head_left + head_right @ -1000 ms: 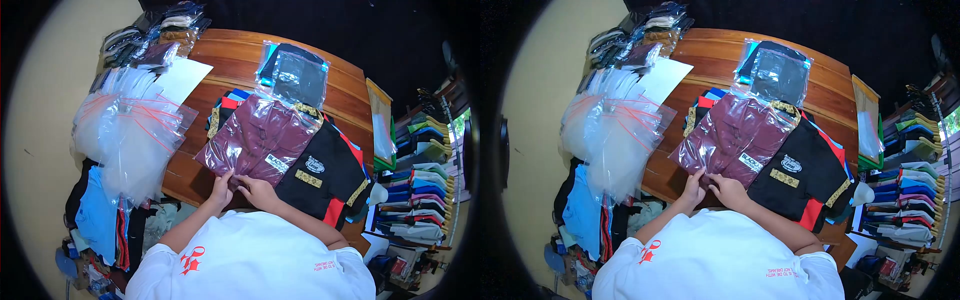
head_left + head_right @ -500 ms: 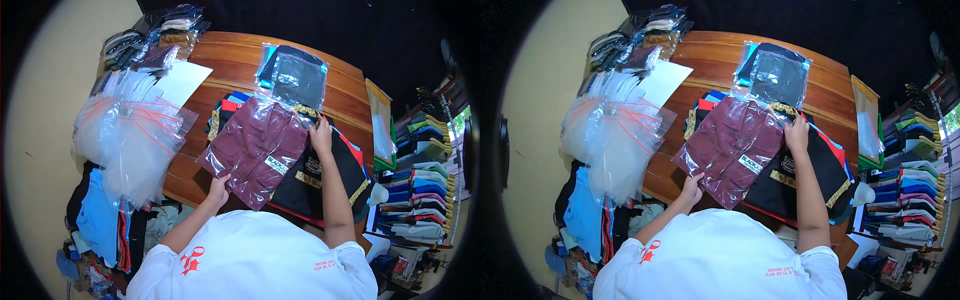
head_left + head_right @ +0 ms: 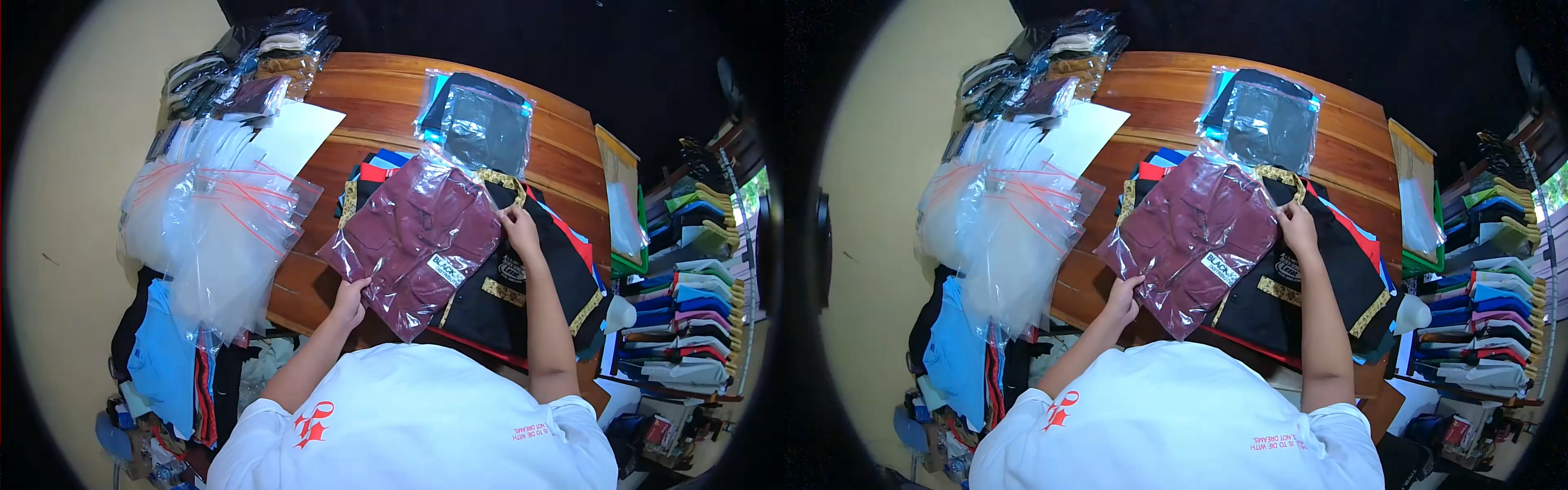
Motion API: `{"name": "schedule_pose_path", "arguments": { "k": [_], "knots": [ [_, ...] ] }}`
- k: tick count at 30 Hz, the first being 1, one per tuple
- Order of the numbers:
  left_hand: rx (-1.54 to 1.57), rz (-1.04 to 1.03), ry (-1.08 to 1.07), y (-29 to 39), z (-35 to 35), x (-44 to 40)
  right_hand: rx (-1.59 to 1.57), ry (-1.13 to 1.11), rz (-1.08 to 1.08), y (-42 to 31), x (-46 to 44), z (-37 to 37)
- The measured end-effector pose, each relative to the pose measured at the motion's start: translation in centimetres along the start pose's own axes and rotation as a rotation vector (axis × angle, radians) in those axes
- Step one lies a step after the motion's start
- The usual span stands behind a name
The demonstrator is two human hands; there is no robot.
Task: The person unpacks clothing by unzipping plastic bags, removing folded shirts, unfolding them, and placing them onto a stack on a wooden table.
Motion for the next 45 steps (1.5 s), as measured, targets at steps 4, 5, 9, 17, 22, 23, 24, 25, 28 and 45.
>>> {"name": "schedule_pose_path", "arguments": {
  "k": [4,5,9,17,22,23,24,25,28,45],
  "knots": [
    [-0.144,0.031,-0.023,1.8,1.5,-1.5,0.035,0.021,0.114,-0.3,3.0,-0.1],
    [-0.185,0.057,-0.036,2.0,2.2,-2.2,0.01,-0.006,0.109,-0.3,4.0,-0.2],
    [-0.307,0.147,-0.131,4.5,1.8,-4.0,-0.482,-0.158,-0.046,2.5,9.5,-2.3],
    [-0.876,-0.014,-0.136,8.9,-4.3,-8.8,-1.004,-0.279,-0.151,2.4,20.9,-5.8],
    [-1.24,-0.299,-0.133,9.7,-5.0,-13.4,-1.033,-0.153,-0.193,1.2,23.0,-7.2],
    [-1.297,-0.339,-0.103,9.9,-4.9,-13.8,-1.036,-0.146,-0.2,1.2,23.1,-7.2],
    [-1.307,-0.379,-0.113,10.4,-5.5,-13.6,-1.055,-0.134,-0.206,1.2,23.2,-7.2],
    [-1.396,-0.426,-0.062,10.7,-5.4,-13.9,-1.075,-0.121,-0.216,1.4,23.3,-7.2],
    [-1.564,-0.433,0.126,11.8,-6.7,-12.1,-1.024,-0.081,-0.197,2.0,23.2,-7.3],
    [-1.084,0.132,-0.739,-3.5,-19.3,3.9,-1.057,-0.341,-0.34,1.5,22.1,-8.1]
  ]
}}
Point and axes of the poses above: each hand's wrist, its own x-axis away from the middle knuckle, its own z-axis out of the back of the hand, y = z × x, the point moved 6 cm from there along -x, towards the middle knuckle, and after that the axes turned 8 degrees about -y, right-handed, at the moved point
